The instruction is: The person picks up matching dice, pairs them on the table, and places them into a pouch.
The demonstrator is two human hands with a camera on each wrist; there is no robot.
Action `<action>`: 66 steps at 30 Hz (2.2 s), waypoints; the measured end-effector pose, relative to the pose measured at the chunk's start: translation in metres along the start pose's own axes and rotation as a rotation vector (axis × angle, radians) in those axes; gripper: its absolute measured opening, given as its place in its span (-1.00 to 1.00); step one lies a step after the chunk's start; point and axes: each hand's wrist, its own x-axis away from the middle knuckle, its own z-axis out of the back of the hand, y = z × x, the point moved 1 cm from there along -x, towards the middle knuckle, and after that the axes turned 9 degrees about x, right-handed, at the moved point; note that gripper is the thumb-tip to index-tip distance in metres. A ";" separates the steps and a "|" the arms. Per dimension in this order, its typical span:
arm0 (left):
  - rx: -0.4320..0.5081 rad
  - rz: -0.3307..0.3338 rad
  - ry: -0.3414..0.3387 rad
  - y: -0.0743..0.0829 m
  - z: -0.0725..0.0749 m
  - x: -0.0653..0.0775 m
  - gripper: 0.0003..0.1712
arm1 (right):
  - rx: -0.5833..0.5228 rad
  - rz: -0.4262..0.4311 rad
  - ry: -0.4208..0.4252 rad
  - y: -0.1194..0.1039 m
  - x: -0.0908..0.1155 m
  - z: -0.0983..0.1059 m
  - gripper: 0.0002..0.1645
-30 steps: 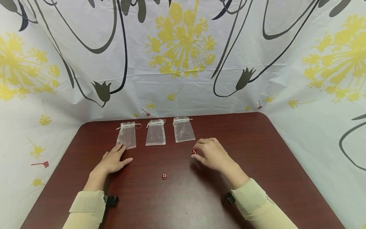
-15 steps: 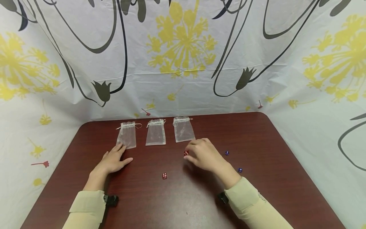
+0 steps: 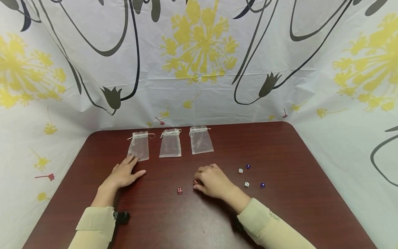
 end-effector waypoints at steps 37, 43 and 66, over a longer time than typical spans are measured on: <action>0.061 -0.024 0.304 -0.003 0.027 -0.029 -0.40 | -0.066 -0.074 0.061 0.000 -0.008 0.008 -0.51; 0.099 0.071 0.284 -0.008 0.037 -0.049 -0.38 | -0.074 -0.097 0.100 0.002 -0.013 0.011 -0.50; 0.031 0.338 0.328 -0.017 0.026 -0.078 -0.49 | -0.344 -0.250 0.249 0.006 -0.045 0.031 -0.52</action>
